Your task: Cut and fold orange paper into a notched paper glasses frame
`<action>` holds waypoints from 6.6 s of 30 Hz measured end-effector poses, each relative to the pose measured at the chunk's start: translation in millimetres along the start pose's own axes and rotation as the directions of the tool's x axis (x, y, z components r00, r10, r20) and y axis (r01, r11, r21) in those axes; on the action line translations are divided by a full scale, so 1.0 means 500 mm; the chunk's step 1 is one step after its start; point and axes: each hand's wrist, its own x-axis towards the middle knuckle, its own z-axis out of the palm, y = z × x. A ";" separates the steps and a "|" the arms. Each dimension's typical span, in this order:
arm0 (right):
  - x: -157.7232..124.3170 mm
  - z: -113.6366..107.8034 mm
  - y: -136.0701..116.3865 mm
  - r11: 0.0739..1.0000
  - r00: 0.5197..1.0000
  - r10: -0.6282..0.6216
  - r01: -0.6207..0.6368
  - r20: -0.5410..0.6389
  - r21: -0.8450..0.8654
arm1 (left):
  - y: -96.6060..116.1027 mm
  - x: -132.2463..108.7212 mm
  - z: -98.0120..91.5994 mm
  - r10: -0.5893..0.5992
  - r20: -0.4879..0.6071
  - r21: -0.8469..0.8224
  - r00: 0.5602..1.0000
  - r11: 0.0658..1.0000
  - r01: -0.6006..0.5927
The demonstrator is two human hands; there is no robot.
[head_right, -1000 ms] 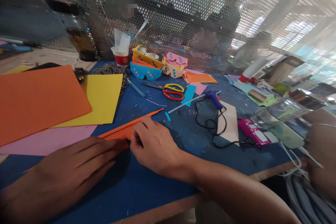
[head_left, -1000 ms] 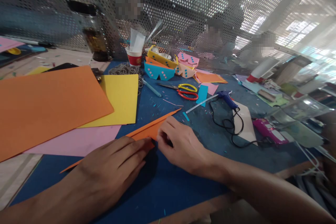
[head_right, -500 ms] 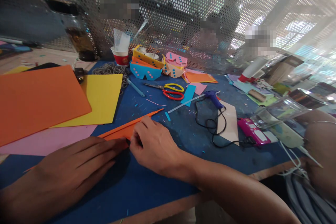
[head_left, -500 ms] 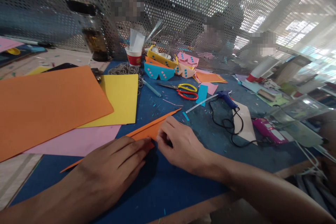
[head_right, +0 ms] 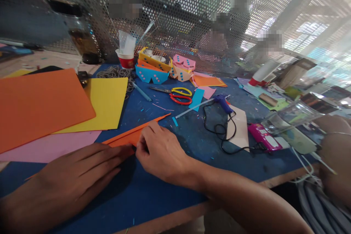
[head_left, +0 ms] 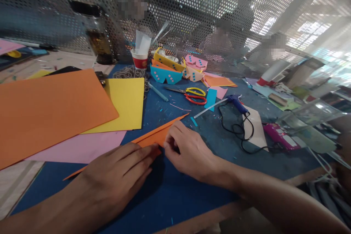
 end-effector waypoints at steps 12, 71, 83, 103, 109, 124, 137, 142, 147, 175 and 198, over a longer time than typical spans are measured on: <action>0.001 -0.001 -0.001 1.000 1.000 0.019 -0.019 0.006 0.008 | -0.001 0.003 -0.007 -0.027 -0.008 -0.023 1.000 0.999 0.027; 0.002 -0.002 -0.004 0.999 1.000 0.005 -0.004 0.025 -0.036 | -0.004 0.006 -0.008 -0.039 0.002 -0.026 0.999 0.999 0.039; 0.002 -0.003 -0.006 1.000 1.000 0.016 -0.016 0.025 -0.021 | -0.004 -0.009 0.002 -0.047 0.006 -0.064 0.999 0.997 0.048; 0.002 -0.005 -0.010 0.999 0.998 0.047 -0.046 0.037 -0.010 | -0.004 0.007 -0.011 -0.055 -0.004 -0.040 0.998 0.998 0.055; 0.003 -0.004 -0.009 0.999 0.998 0.039 -0.039 0.042 -0.008 | -0.005 -0.023 -0.003 -0.044 0.117 -0.058 0.992 0.997 0.051; 0.004 0.000 -0.005 0.999 0.999 0.031 -0.030 0.035 -0.025 | -0.003 -0.022 0.000 -0.054 0.126 -0.030 0.991 0.998 0.058; 0.007 -0.001 -0.008 0.998 0.997 0.060 -0.059 0.055 -0.016 | 0.001 -0.034 0.009 -0.080 0.173 -0.047 0.982 0.995 0.089; 0.007 0.002 -0.012 0.996 0.995 0.094 -0.094 0.037 0.000 | 0.003 -0.037 0.006 -0.073 0.173 -0.037 0.982 0.996 0.080; 0.008 0.009 -0.017 0.995 0.995 0.095 -0.094 0.032 -0.042 | 0.006 -0.039 0.002 -0.076 0.181 -0.027 0.981 0.996 0.082; 0.007 -0.009 0.043 0.964 0.986 -0.007 0.051 -0.168 0.262 | -0.001 -0.029 0.022 -0.188 0.190 -0.180 0.964 0.958 0.222; 0.000 -0.033 0.053 0.872 0.894 -0.448 0.435 -0.008 -0.222 | -0.007 -0.010 0.009 -0.069 0.216 -0.093 0.974 0.992 0.091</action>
